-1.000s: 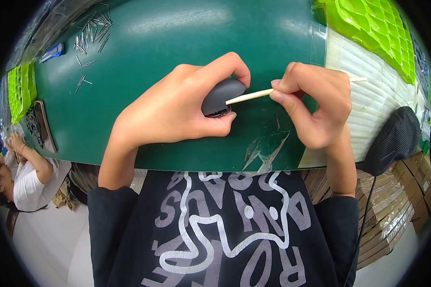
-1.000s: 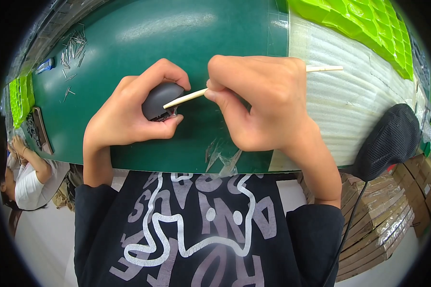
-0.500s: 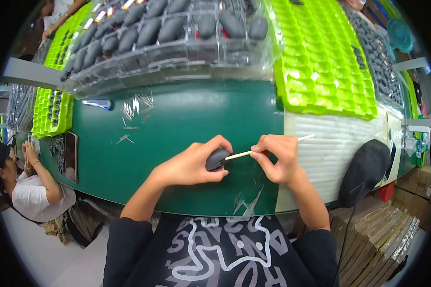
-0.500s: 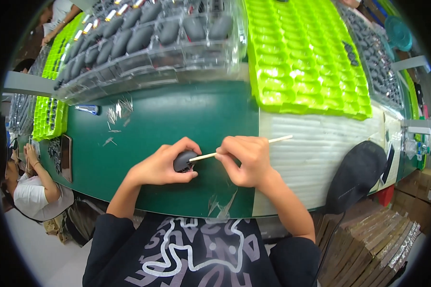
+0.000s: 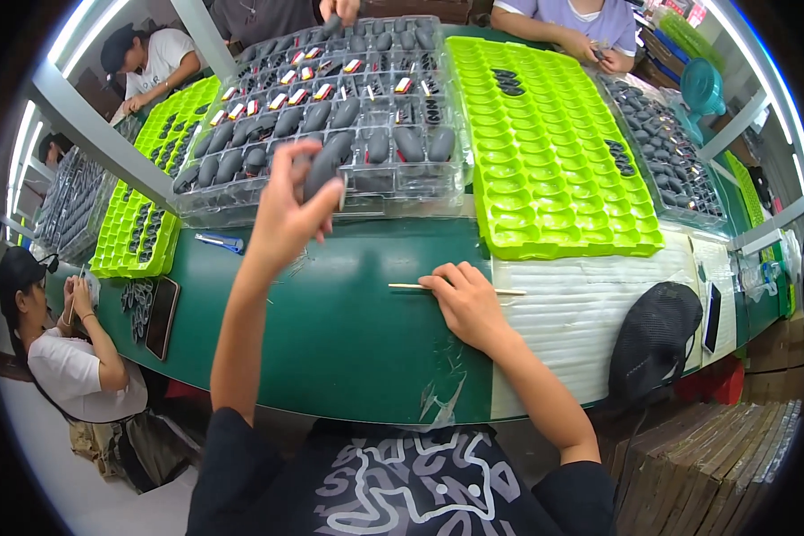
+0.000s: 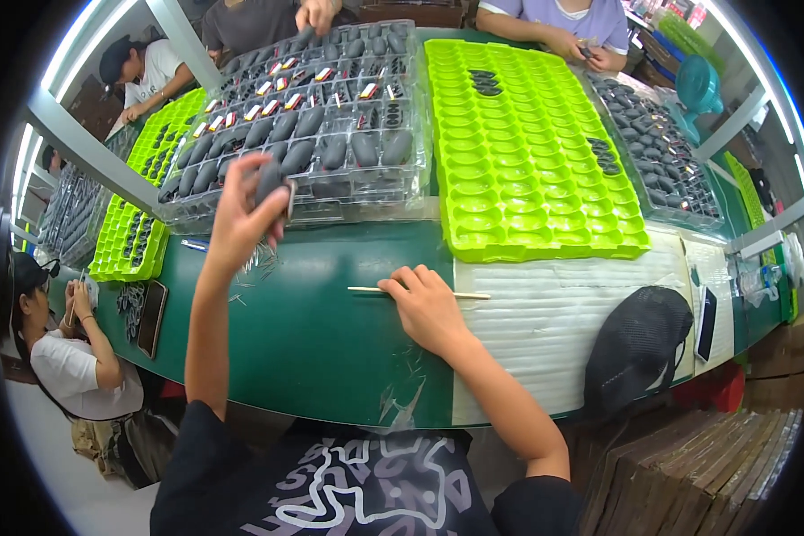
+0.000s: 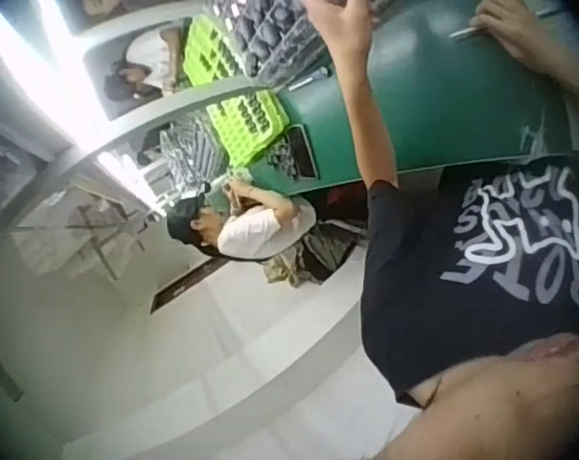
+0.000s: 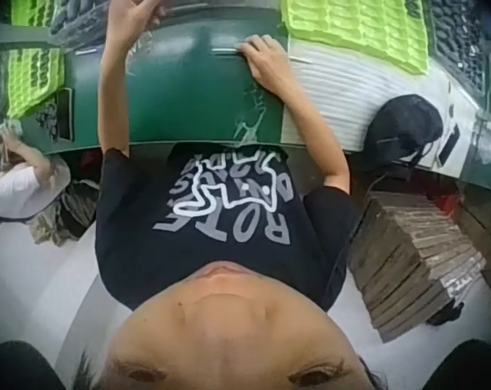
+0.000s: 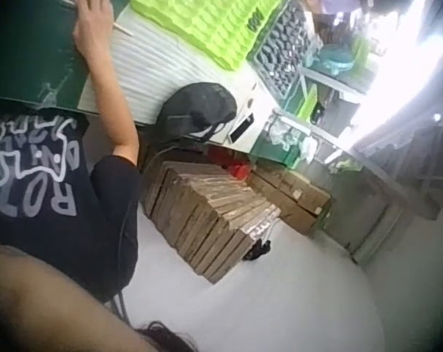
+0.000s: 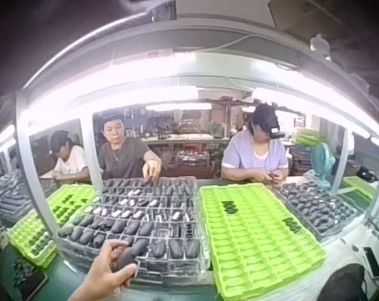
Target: The user is assembling a electronic device by inserting battery and using a wooden stick to adjust the internal components.
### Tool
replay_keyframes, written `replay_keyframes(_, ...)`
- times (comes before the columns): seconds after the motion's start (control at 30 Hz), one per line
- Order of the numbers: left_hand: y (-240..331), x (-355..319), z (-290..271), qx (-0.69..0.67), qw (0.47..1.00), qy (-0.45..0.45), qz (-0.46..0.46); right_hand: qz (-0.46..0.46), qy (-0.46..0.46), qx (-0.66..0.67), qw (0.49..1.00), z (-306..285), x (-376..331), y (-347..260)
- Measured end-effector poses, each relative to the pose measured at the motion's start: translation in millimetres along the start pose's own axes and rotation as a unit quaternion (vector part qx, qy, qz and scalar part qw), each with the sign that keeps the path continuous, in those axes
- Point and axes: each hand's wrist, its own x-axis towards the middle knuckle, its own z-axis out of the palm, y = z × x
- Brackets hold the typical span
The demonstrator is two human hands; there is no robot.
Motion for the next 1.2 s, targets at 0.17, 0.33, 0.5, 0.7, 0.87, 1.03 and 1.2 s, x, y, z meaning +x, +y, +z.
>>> replay_keyframes(0.17, -5, 87, -1, 0.303, 0.941, 0.076, 0.127, -0.001, 0.006, 0.029, 1.000, 1, 1, -3)
replay_keyframes(0.33, -31, 141, 24, 0.488, 0.863, 0.043, 0.126, 0.001, 0.009, 0.031, 0.999, 1, -5, 1)
replay_keyframes(0.5, -64, 168, 25, 0.568, 0.804, 0.033, 0.174, -0.009, 0.020, 0.039, 0.999, 5, -4, 4)
replay_keyframes(0.7, -42, 176, 41, 0.566, 0.801, 0.008, 0.194, -0.005, 0.015, 0.024, 1.000, 7, -5, 7)
replay_keyframes(0.87, -30, 181, 53, 0.565, 0.815, -0.081, 0.093, -0.008, 0.016, 0.023, 1.000, 8, -6, 4)
replay_keyframes(1.03, -28, 190, 61, 0.602, 0.788, -0.125, 0.031, -0.004, 0.014, 0.041, 0.999, 9, -7, 7)
replay_keyframes(1.2, -39, 202, 35, 0.410, 0.906, -0.050, 0.089, 0.014, 0.037, 0.078, 0.996, -3, 1, 2)
